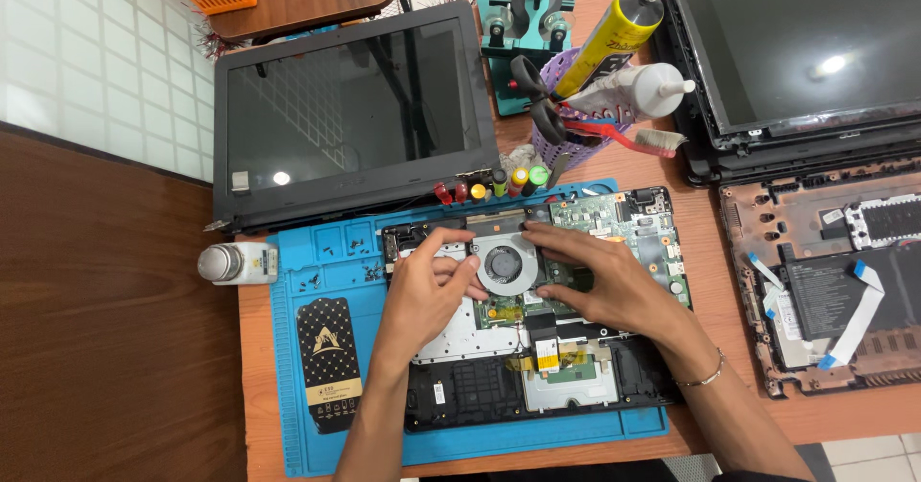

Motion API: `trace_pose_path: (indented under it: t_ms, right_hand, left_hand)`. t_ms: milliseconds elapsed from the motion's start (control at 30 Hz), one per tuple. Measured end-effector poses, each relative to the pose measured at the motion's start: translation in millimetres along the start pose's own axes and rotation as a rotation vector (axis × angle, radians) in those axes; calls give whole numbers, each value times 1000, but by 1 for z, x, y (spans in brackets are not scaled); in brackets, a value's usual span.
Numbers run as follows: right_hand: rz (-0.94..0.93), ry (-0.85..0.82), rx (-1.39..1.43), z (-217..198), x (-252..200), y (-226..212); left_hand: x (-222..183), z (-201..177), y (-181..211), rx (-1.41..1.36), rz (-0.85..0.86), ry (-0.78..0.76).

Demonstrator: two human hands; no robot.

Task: The person cleans the internal components of an open laptop using a brush and then repositions a cooling fan, connecting a ribbon cable to the motherboard.

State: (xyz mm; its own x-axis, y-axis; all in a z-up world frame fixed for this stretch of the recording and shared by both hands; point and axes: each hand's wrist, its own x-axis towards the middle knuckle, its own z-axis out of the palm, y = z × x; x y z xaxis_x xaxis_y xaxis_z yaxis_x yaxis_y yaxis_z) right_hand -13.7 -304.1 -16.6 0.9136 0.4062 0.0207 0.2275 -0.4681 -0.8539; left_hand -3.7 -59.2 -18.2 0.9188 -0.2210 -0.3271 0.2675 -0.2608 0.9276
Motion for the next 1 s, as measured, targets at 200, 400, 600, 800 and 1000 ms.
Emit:
trace_pose_path:
  t_ms: [200, 400, 600, 800, 1000]
  right_hand:
    - [-81, -3, -151, 1, -1, 0]
    - [-78, -22, -155, 4, -3, 2]
    - [-47, -48, -175, 5, -5, 3]
    - [-114, -50, -205, 4, -6, 1]
    - [-92, -49, -210, 5, -6, -1]
  left_hand:
    - [1, 1, -2, 60, -43, 74]
    - [2, -1, -10, 191, 183, 180]
    - [1, -1, -7, 88, 65, 152]
    - [-2, -2, -4, 103, 33, 149]
    - [-1, -1, -7, 132, 101, 158]
